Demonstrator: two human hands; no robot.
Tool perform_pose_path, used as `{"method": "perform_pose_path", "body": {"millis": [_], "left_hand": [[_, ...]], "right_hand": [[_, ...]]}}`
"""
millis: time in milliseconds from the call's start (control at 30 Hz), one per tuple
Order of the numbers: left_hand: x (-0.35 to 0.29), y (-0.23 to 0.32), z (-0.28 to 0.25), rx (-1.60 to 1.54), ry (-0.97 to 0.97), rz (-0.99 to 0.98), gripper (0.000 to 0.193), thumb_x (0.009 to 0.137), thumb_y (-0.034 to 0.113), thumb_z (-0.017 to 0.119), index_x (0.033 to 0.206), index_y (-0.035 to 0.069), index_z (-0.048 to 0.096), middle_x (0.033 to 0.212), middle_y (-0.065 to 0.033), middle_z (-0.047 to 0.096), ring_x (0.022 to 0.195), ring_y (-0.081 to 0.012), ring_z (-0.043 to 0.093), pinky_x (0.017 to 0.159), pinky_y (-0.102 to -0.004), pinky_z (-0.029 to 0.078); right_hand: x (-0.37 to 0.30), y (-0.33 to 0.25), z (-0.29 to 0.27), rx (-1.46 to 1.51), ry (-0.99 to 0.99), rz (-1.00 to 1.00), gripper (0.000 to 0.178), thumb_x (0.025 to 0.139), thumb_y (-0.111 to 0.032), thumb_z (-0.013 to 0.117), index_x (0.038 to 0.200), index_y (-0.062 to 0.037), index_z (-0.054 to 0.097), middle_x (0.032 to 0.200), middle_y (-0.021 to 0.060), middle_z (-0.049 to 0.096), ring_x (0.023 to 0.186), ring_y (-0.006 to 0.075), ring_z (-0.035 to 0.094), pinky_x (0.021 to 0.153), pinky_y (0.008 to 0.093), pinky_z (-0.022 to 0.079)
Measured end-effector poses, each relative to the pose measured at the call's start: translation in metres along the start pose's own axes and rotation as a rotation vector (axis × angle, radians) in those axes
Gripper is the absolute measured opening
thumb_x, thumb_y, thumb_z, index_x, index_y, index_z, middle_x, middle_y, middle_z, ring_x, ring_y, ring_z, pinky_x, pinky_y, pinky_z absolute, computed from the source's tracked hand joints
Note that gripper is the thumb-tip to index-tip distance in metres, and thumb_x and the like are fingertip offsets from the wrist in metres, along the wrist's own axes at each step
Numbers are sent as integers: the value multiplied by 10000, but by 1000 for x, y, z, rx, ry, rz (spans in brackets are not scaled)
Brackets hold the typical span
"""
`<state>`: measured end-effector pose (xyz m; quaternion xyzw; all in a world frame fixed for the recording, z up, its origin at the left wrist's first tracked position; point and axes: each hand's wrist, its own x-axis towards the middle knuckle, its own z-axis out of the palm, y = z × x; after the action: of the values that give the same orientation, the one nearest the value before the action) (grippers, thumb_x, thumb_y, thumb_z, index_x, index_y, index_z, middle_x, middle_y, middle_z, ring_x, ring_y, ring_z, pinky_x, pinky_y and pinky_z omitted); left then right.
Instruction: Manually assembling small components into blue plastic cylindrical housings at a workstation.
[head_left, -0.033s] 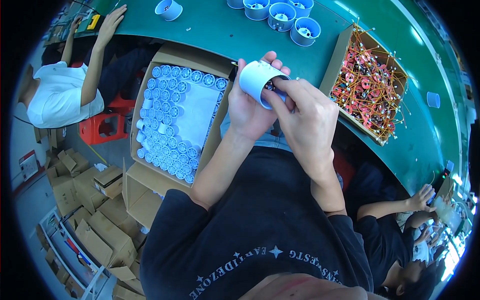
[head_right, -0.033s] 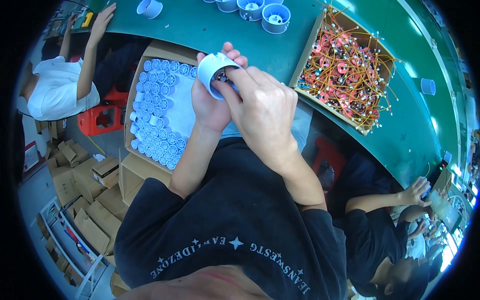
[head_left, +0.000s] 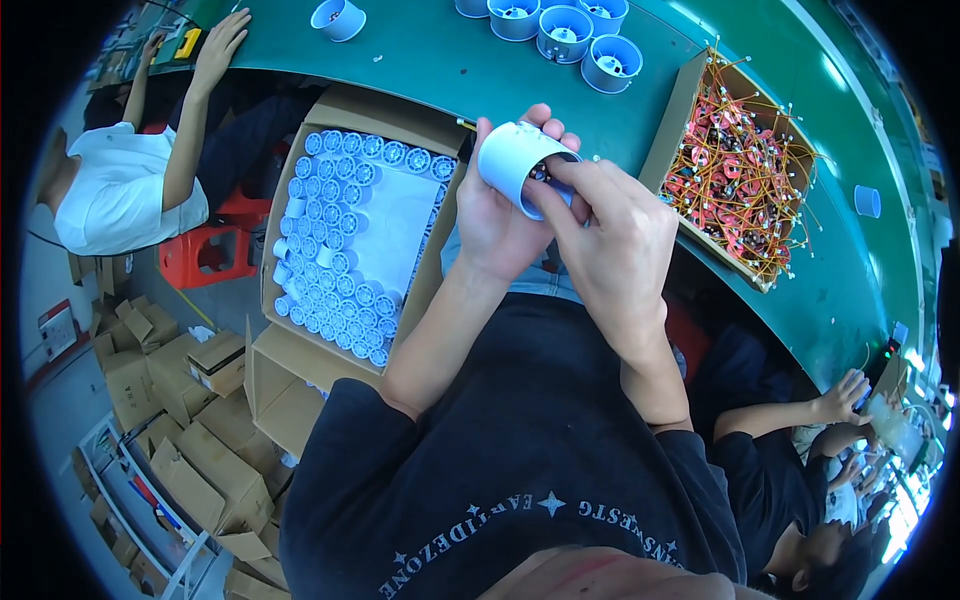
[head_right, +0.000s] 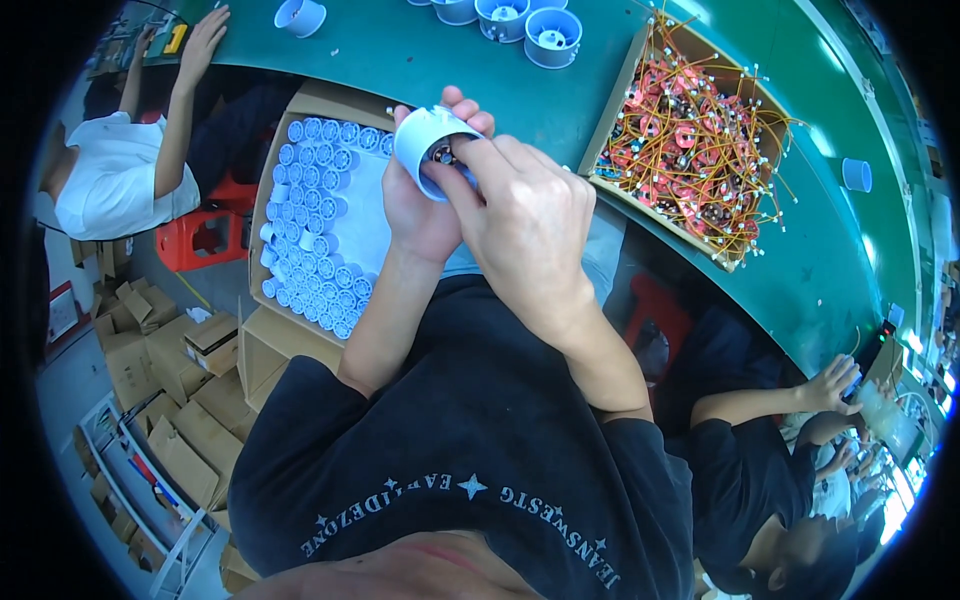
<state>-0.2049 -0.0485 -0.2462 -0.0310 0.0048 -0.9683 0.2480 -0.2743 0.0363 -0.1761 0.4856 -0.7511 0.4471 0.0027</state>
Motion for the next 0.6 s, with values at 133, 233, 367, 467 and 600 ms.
{"method": "perform_pose_path", "body": {"millis": [133, 233, 367, 467, 600], "left_hand": [[2, -3, 1, 24, -45, 41, 368, 1021, 361, 321, 1171, 71, 492, 1103, -83, 514, 1111, -240, 463, 1005, -411, 386], [4, -5, 0, 19, -69, 66, 346, 1019, 356, 326, 1123, 74, 498, 1091, -80, 504, 1094, -236, 461, 1012, -417, 377], [6, -6, -1, -24, -140, 70, 311, 1013, 327, 335, 1103, 75, 495, 1078, -77, 500, 1076, -232, 464, 1009, -417, 379], [3, -9, 3, 138, -36, 110, 287, 1007, 298, 341, 1104, 77, 496, 1078, -74, 502, 1080, -230, 462, 1002, -413, 384], [4, -8, -2, 40, -47, 60, 281, 1003, 280, 346, 1121, 78, 502, 1085, -75, 503, 1076, -225, 466, 1004, -415, 383]], "right_hand": [[-1, -1, 4, 30, 52, 12, 211, 679, -74, 793, 863, -30, 699, 584, 79, 530, 480, 173, 491, 458, 302, 379], [-3, -1, 6, 45, 73, 12, 206, 679, -79, 792, 857, -31, 701, 583, 81, 541, 481, 179, 492, 459, 304, 377], [-5, -1, 5, 18, 68, -3, 199, 686, -92, 790, 852, -31, 701, 585, 80, 553, 483, 187, 492, 470, 308, 376], [-4, 0, 3, -51, 54, -16, 202, 686, -101, 792, 852, -31, 701, 584, 77, 555, 484, 191, 491, 485, 310, 379], [-1, 0, 0, -29, 38, -19, 194, 681, -116, 795, 832, -35, 704, 574, 73, 551, 480, 203, 482, 507, 318, 375]]}}
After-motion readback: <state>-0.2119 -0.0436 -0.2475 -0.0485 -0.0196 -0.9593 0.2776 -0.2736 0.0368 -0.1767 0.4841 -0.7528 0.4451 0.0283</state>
